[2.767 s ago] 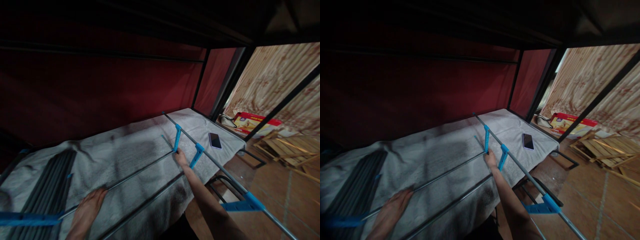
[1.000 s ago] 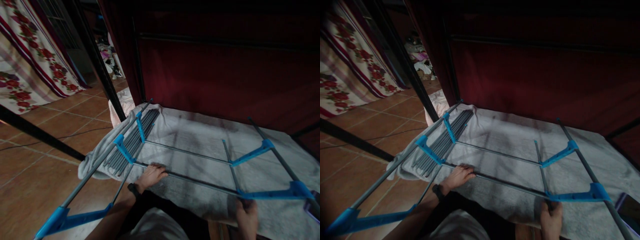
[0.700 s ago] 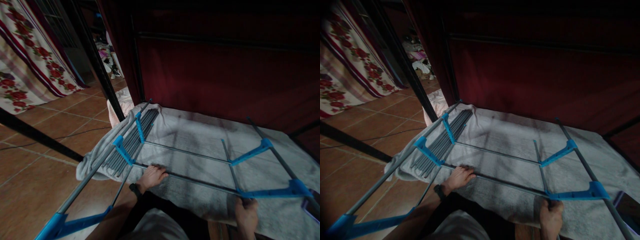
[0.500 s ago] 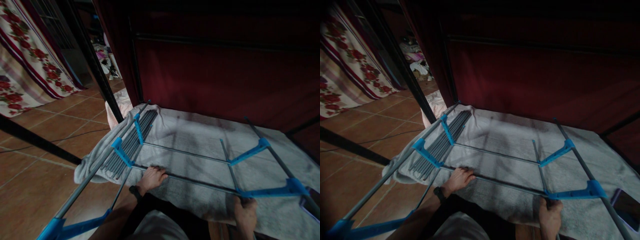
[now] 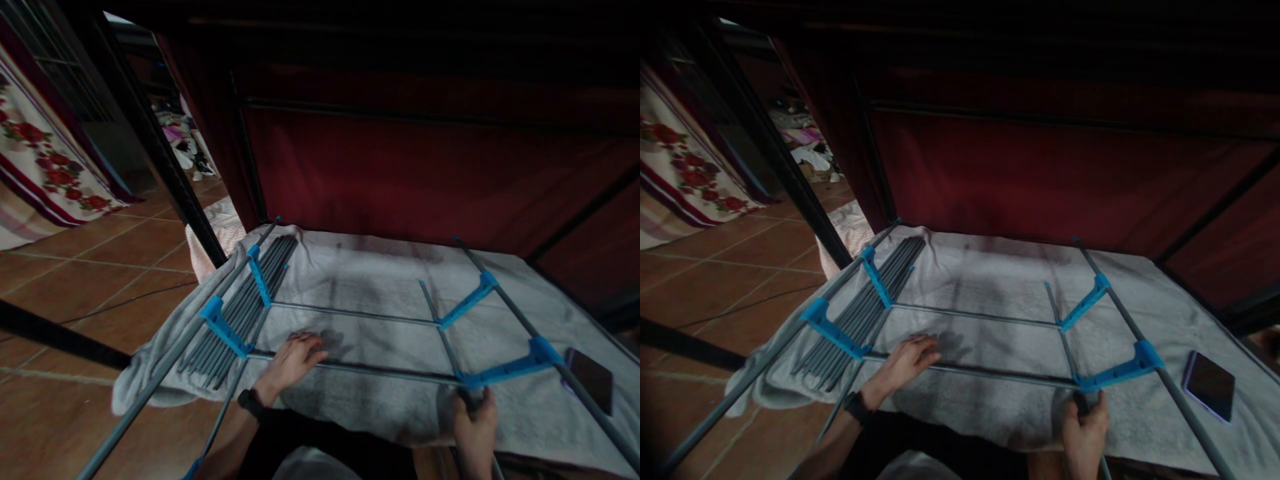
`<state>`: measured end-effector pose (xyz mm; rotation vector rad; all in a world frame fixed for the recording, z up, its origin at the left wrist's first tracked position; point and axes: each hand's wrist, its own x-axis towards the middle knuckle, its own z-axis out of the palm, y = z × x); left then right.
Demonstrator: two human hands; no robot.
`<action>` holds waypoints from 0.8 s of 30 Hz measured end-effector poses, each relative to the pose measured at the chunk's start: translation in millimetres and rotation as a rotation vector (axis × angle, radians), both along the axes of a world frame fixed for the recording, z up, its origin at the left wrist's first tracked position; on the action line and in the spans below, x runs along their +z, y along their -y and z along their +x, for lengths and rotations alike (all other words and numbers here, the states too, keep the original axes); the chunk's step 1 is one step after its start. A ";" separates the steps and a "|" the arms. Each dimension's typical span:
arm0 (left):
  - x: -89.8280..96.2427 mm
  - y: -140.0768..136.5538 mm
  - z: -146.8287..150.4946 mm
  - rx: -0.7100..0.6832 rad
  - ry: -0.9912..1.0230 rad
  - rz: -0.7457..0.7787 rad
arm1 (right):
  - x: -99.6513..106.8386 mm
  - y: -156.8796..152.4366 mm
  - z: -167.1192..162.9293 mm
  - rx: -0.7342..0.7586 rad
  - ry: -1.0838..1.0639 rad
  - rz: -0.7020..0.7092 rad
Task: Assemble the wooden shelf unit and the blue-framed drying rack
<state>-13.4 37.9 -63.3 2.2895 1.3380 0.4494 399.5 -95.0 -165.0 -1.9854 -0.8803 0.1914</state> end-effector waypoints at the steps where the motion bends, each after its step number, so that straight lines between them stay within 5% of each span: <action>1: 3.0 -6.8 -0.2 0.045 0.069 0.020 | 0.8 2.7 -7.8 -0.010 0.070 0.043; 5: 11.8 -38.5 3.5 0.259 0.325 0.127 | 3.4 3.8 -42.2 0.136 0.232 0.118; 10: 40.1 -79.9 21.7 0.393 0.395 0.267 | -3.3 -21.8 -65.3 0.337 0.329 0.144; 15: 109.3 -136.4 40.3 0.457 0.391 0.470 | -0.3 -36.8 -67.5 0.526 0.483 0.061; 18: 154.3 -180.7 39.1 0.562 0.206 0.578 | 13.8 -36.6 -65.1 0.640 0.532 0.002; 20: 175.2 -209.8 32.9 0.514 0.155 0.554 | 23.5 -37.3 -61.0 0.674 0.547 -0.042; 24: 189.1 -242.2 18.7 0.182 -0.254 0.350 | 34.8 -39.2 -51.8 0.695 0.536 -0.124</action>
